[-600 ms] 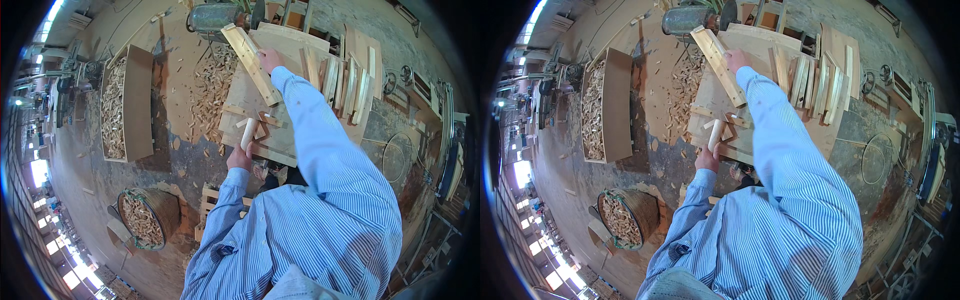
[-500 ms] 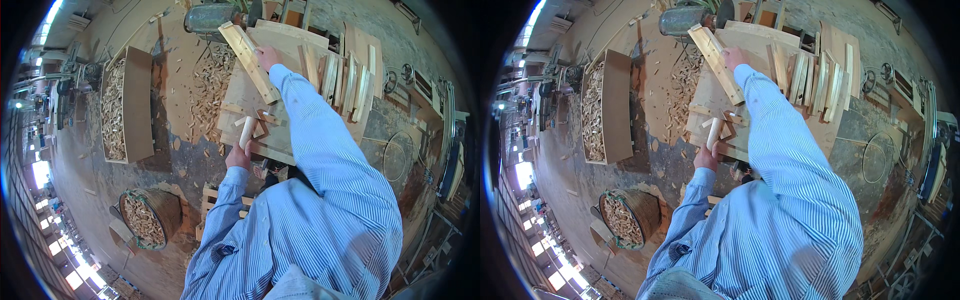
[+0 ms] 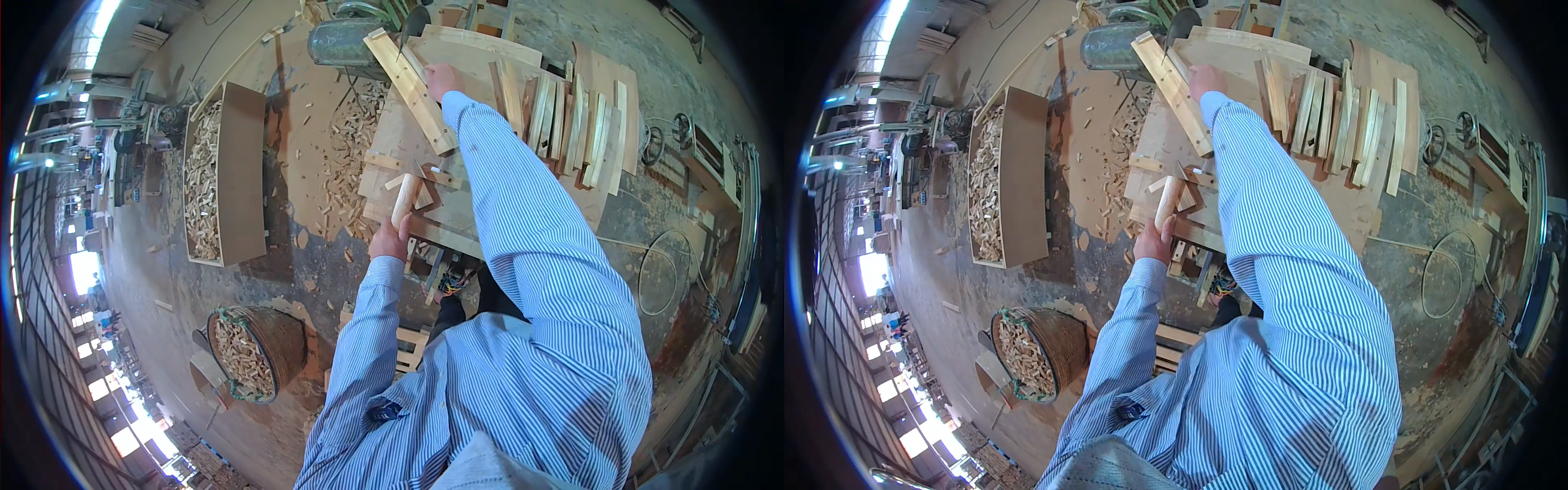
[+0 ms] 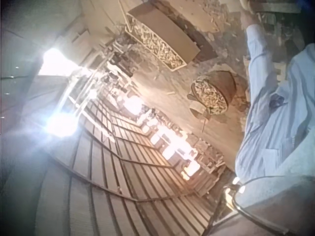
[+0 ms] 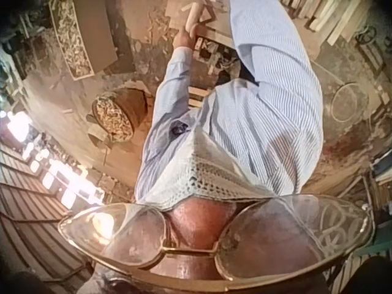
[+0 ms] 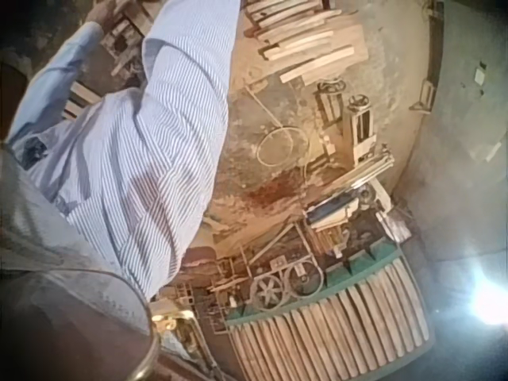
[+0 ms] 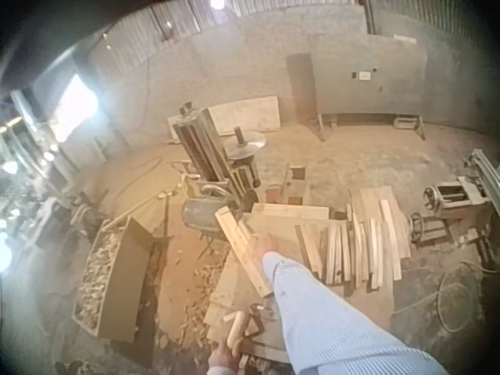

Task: The person inspects and fits together wooden pieces by hand on a workbench.

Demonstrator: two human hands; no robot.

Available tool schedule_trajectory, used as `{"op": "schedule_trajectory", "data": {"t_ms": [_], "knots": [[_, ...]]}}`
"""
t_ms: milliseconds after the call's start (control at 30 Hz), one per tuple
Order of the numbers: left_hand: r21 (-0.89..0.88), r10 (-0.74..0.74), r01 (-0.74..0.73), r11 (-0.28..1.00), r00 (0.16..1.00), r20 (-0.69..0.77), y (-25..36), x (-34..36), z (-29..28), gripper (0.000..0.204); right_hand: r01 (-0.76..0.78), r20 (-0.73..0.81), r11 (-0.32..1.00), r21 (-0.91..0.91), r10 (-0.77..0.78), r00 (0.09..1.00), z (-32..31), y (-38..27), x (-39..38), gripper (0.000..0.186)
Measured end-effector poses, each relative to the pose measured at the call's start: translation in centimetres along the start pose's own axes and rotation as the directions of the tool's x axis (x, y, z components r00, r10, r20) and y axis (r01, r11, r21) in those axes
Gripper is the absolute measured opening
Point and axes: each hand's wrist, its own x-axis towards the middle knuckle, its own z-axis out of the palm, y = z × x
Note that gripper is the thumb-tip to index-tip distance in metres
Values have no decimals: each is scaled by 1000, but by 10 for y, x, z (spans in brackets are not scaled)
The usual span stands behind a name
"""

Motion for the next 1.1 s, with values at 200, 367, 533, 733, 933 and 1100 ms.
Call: {"op": "schedule_trajectory", "data": {"t_ms": [200,367,533,733,933,1100], "knots": [[-34,5,-4,999,1000,8,-5,-8,0,68,-84,-90,996,28,86,992,-13,17,-18,27],[-8,18,-18,1000,999,32,-28,-30,0,66,0,-126,1000,4,0,992,-16,4,-69,42],[-11,45,-45,999,999,-4,-50,-51,0,64,56,-66,994,93,-50,997,-5,-10,-100,37],[-38,4,-1,999,997,74,-72,-71,-3,64,59,-54,994,92,-54,997,18,-22,-110,28],[-27,3,-1,1000,997,79,-84,-83,-4,59,-9,-22,999,46,10,1000,37,-30,-101,26],[-23,-4,6,1000,995,100,-85,-81,-2,60,-47,7,999,18,47,999,43,-32,-84,27]]}}
